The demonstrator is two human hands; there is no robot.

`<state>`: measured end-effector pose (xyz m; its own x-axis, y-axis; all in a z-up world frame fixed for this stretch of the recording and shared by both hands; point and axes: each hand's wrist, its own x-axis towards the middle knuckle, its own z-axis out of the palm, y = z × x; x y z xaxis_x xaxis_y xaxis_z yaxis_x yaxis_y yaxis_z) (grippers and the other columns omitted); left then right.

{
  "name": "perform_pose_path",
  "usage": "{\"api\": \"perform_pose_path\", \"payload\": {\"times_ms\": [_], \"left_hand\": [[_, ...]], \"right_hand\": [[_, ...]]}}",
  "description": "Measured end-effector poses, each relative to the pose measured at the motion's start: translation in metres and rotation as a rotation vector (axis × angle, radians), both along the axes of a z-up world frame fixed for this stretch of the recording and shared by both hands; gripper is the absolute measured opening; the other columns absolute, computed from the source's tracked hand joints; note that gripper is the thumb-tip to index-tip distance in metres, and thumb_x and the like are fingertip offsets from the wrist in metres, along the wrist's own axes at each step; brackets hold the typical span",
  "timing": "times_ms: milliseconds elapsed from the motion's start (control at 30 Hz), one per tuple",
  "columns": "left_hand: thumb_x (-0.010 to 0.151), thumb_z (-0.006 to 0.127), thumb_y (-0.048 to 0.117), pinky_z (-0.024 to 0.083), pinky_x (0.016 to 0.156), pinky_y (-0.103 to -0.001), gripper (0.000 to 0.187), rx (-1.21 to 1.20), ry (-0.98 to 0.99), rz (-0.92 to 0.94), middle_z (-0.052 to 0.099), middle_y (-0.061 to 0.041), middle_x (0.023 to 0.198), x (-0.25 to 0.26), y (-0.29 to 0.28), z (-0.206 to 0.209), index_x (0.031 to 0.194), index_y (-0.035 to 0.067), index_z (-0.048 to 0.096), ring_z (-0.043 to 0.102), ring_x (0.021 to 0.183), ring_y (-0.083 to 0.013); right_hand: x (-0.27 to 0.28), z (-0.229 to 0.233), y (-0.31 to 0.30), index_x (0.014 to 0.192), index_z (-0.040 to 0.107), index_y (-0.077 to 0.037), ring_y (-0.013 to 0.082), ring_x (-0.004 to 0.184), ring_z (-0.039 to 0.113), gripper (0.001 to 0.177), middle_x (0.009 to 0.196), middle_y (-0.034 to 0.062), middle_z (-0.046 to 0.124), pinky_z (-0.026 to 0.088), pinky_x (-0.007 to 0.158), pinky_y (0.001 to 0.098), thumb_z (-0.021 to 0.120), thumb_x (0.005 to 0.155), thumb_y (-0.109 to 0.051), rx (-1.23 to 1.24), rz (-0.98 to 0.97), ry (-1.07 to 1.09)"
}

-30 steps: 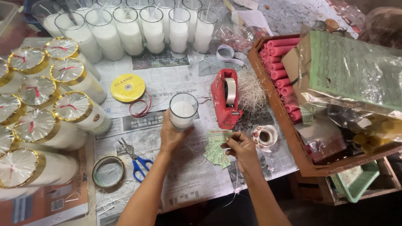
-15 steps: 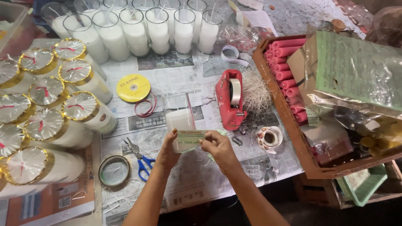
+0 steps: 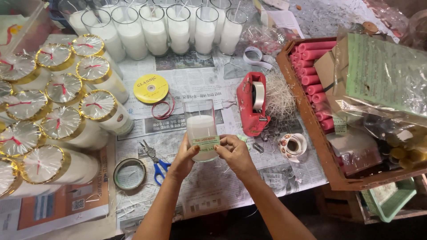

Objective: Applying decorative gold bands and plastic sleeves to glass candles and trimming materials with scissors.

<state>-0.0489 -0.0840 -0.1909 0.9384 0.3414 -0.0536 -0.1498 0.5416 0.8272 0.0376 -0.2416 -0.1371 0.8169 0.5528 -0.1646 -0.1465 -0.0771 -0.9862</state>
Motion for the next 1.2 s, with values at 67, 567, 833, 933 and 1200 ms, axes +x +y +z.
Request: {"api": "perform_pose_path", "payload": {"times_ms": [67, 567, 833, 933, 1200], "left_hand": [[0.072, 0.087, 0.036, 0.054, 0.097, -0.050, 0.090, 0.017, 0.011, 0.035, 0.061, -0.011, 0.127, -0.001, -0.004, 0.014, 0.149, 0.016, 0.043, 0.061, 0.117, -0.0243], [0.070, 0.087, 0.027, 0.061, 0.082, -0.048, 0.070, -0.009, 0.117, 0.210, 0.067, -0.011, 0.107, -0.002, -0.001, 0.007, 0.130, 0.014, 0.054, 0.067, 0.097, -0.0231], [0.071, 0.085, 0.023, 0.061, 0.083, -0.051, 0.067, -0.048, 0.094, 0.218, 0.069, -0.014, 0.107, 0.000, -0.011, 0.009, 0.130, 0.014, 0.054, 0.068, 0.097, -0.0258], [0.071, 0.085, 0.023, 0.062, 0.083, -0.052, 0.067, -0.049, 0.087, 0.211, 0.069, -0.015, 0.108, 0.000, -0.015, 0.008, 0.129, 0.013, 0.054, 0.068, 0.098, -0.0269], [0.059, 0.080, 0.030, 0.055, 0.091, -0.045, 0.091, -0.057, 0.205, 0.147, 0.069, -0.018, 0.118, -0.007, -0.014, 0.034, 0.141, 0.005, 0.050, 0.066, 0.107, -0.0305]], "right_hand": [[-0.002, 0.007, 0.000, 0.089, 0.072, 0.006, 0.0194, 0.083, 0.070, 0.014, 0.118, 0.0189, 0.062, 0.061, 0.072, 0.0328, 0.077, 0.084, -0.007, -0.017, -0.017, 0.000], [0.092, -0.002, -0.068, 0.096, 0.075, -0.005, 0.0250, 0.081, 0.063, 0.010, 0.087, 0.0157, 0.067, 0.049, 0.077, 0.0390, 0.069, 0.091, -0.011, -0.326, -0.531, -0.639], [0.178, -0.023, -0.084, 0.102, 0.079, -0.013, 0.0183, 0.077, 0.063, 0.027, 0.084, 0.0100, 0.071, 0.059, 0.060, 0.0340, 0.075, 0.083, -0.032, -0.406, -0.220, -0.101], [0.178, -0.020, -0.077, 0.095, 0.080, -0.011, 0.0163, 0.072, 0.061, 0.020, 0.076, 0.0092, 0.069, 0.054, 0.055, 0.0296, 0.075, 0.080, -0.024, -0.379, -0.185, -0.162], [0.106, 0.044, -0.072, 0.100, 0.071, -0.010, 0.0057, 0.046, 0.026, 0.011, 0.084, 0.0037, 0.064, 0.021, 0.037, 0.0216, 0.065, 0.103, -0.019, -0.518, -0.363, 0.108]]}}
